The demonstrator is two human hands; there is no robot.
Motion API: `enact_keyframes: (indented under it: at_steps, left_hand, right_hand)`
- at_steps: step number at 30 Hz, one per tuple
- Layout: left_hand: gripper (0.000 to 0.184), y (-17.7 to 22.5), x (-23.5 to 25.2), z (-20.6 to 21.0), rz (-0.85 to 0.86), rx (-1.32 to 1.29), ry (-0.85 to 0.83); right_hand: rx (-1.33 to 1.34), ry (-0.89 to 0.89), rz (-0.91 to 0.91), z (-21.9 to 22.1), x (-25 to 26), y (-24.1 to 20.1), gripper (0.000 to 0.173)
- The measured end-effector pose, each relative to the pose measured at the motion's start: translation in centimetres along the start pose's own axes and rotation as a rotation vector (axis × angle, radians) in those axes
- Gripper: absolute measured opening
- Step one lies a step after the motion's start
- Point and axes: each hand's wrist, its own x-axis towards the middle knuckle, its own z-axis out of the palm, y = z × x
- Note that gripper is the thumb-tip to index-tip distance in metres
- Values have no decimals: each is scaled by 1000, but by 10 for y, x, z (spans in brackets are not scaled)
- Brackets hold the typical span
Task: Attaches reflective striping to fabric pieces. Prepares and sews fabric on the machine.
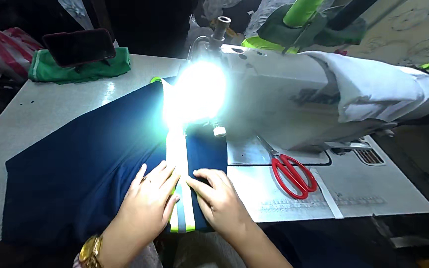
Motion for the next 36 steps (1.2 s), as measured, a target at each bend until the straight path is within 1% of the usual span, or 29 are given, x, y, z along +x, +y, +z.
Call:
enact_keyframes:
  at_steps: [5, 6, 8, 9, 10, 11, 12, 13, 14, 15, 16, 17, 18, 19, 20, 21, 22, 23, 24, 25, 26, 27, 28, 30, 31, 32, 36]
  left_hand:
    - [48, -21, 42, -6, -32, -6, -155]
    - [48, -21, 45, -8, -26, -11, -151]
    - [39, -12, 31, -13, 39, -79, -30]
    - [33, -2, 16, -20, 67, -169, 20]
    - [26, 8, -2, -29, 66, -305, 12]
    - [23, 20, -22, -42, 24, -485, -92]
    - [26, 30, -41, -55, -68, -651, -269]
    - [31, 34, -56, -60, -178, -727, -464]
    - [38, 34, -68, -57, -299, -721, -624]
    - [48, 32, -75, -47, -446, -703, -735]
    - [59, 28, -83, -30, -575, -697, -728]
    - [69, 28, -88, -14, -679, -715, -662]
    - [73, 32, -90, -1, -746, -785, -552]
    - [68, 39, -90, 6, -779, -934, -432]
    - [56, 48, -85, 9, -797, -1122, -358]
    - [44, 56, -84, 12, -781, -1256, -284]
    - [33, 63, -88, 17, -723, -1340, -199]
    - [26, 67, -94, 20, -637, -1401, -123]
    - [25, 67, -99, 17, -586, -1459, -98]
    - [25, 67, -102, 8, -581, -1507, -100]
    - [26, 67, -102, -3, -615, -1538, -113]
    - [27, 68, -103, -12, -666, -1562, -117]
    - [26, 69, -103, -19, -706, -1580, -114]
    - [26, 72, -100, -26, -730, -1606, -105]
    - [26, 72, -98, -28, -719, -1619, -106]
    - [27, 73, -96, -29, -698, -1638, -107]
    - [29, 77, -93, -30, -659, -1731, -86]
  right_hand:
    - [-33, -47, 24, 2, 39, 14, 31]
    - [-9, -58, 31, -2, 44, 15, 32]
    - [60, -34, 41, -19, 42, 20, 29]
    - [61, 5, 63, -35, 37, 27, 29]
    - [8, 45, 103, -56, 28, 37, 28]
    - [-90, 52, 171, -79, 16, 49, 29]
    - [-198, 25, 264, -99, 3, 63, 32]
    - [-286, -22, 368, -114, -9, 77, 34]
    - [-360, -84, 463, -122, -20, 92, 34]
    - [-405, -150, 547, -125, -30, 105, 34]
    - [-440, -193, 588, -126, -37, 115, 35]
    - [-459, -213, 594, -125, -40, 122, 37]
    - [-466, -226, 595, -124, -41, 124, 39]
    - [-469, -244, 597, -125, -41, 124, 41]
    - [-466, -264, 618, -127, -38, 123, 44]
    - [-453, -294, 655, -130, -35, 121, 49]
    - [-425, -330, 682, -135, -31, 120, 53]
    - [-365, -363, 678, -140, -29, 119, 56]
    - [-264, -404, 647, -147, -27, 118, 53]
    - [-131, -472, 610, -154, -25, 116, 46]
    - [26, -579, 577, -161, -23, 113, 42]
    - [181, -718, 549, -167, -21, 109, 44]
    - [337, -894, 542, -171, -15, 102, 53]
    - [564, -1238, 531, -170, 3, 89, 66]
    - [616, -1358, 508, -167, 10, 85, 66]
    - [640, -1439, 505, -163, 16, 83, 64]
    - [622, -1591, 573, -142, 40, 72, 66]
